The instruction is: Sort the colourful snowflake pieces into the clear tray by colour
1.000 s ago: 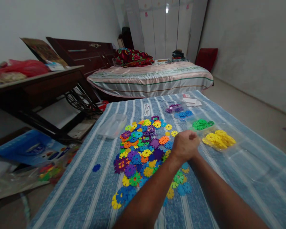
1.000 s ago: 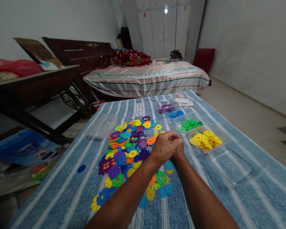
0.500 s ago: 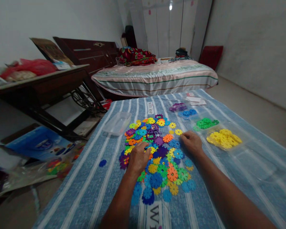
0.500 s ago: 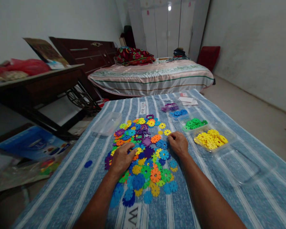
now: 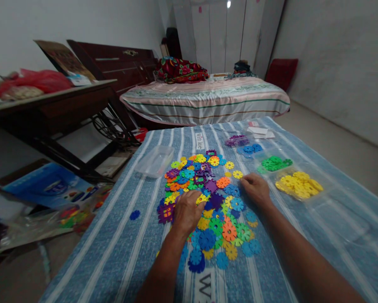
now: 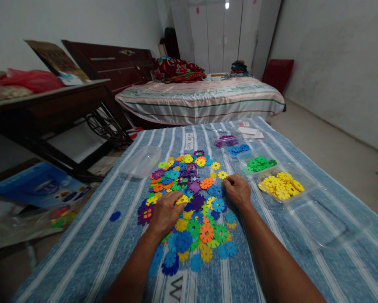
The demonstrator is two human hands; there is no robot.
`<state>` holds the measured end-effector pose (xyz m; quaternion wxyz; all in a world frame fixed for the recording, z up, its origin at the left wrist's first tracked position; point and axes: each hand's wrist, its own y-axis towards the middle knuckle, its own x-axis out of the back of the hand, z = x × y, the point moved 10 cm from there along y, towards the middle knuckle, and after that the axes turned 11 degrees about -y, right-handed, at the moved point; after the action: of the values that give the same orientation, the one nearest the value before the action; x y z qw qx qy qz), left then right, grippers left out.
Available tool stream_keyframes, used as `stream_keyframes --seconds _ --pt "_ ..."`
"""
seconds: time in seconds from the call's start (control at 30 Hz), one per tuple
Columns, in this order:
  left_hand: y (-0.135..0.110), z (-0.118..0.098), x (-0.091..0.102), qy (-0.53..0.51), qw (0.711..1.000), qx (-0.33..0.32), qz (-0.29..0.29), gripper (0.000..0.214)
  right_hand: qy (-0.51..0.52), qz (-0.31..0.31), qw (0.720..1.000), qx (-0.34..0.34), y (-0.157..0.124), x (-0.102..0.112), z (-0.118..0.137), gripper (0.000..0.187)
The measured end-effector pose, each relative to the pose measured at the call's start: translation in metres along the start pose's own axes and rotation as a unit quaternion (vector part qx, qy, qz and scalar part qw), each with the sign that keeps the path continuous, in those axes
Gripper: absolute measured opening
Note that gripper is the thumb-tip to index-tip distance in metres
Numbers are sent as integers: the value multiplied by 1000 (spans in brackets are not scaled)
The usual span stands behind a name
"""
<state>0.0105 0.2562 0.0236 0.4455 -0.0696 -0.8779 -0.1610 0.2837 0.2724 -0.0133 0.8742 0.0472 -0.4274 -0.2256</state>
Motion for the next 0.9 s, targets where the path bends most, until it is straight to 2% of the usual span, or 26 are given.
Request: stream_keyframes --seconds 0.23,0.37,0.5,0.7,0.8,0.9 --pt "-3 -6 9 -33 997 -41 -53 36 -12 -2 1000 4 0 1 2 32" --pt "-4 -11 12 -56 994 -65 -64 34 -25 1 1000 8 0 0 3 32" --pt "-3 -11 15 -64 994 -60 -71 26 -24 1 1000 12 1 -1 4 33" --pt "-1 -3 25 -138 986 13 -95 20 -20 -6 1000 11 1 -1 4 33" --pt "1 9 31 -194 971 78 -117 17 -17 -8 1000 11 1 -1 4 32" --pt "8 16 28 -260 949 135 -116 16 -21 -10 1000 11 2 -1 5 32"
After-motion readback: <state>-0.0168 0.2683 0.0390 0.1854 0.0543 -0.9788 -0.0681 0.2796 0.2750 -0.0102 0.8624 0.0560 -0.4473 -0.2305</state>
